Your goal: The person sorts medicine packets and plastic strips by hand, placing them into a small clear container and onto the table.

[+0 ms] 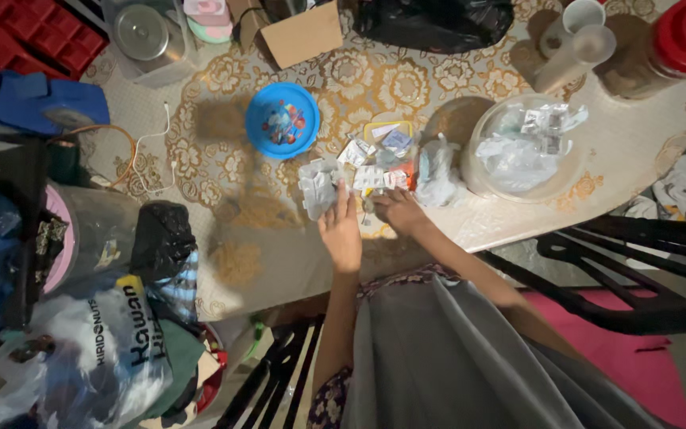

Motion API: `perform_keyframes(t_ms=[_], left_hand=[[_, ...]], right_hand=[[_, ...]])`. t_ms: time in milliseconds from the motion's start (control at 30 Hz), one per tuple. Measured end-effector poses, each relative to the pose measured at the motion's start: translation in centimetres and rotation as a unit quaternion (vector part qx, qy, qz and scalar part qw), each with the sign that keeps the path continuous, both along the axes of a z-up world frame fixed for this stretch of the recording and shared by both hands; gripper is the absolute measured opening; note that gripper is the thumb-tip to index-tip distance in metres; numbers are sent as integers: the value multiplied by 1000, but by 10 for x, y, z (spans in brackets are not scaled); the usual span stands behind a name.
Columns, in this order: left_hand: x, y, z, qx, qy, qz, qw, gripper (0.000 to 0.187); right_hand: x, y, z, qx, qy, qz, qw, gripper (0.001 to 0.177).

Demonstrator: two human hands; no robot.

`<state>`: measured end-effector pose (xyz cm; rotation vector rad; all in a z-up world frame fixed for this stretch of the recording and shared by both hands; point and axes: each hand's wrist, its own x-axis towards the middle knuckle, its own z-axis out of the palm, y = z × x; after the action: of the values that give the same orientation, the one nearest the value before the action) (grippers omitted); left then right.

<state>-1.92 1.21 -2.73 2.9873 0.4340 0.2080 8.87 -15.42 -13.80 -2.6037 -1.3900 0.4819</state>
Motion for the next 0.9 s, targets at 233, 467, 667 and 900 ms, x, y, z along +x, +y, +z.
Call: perform_keyframes(t_ms=[233, 467, 667, 900], left_hand=[[7, -10, 29, -31, -54, -24, 998, 51], [27, -30, 34, -442, -169, -25, 881, 47], [28, -36, 17, -621, -139, 27, 771, 25], [18, -35, 13, -708, -151, 23, 689, 26]], right_hand=[[15, -23, 29, 363, 218, -176, 889, 39], [26, -41, 67, 484, 511, -350, 618, 26], [28, -29, 117, 573, 509, -320, 558, 37], [37, -29, 150, 552, 459, -308, 624, 37]])
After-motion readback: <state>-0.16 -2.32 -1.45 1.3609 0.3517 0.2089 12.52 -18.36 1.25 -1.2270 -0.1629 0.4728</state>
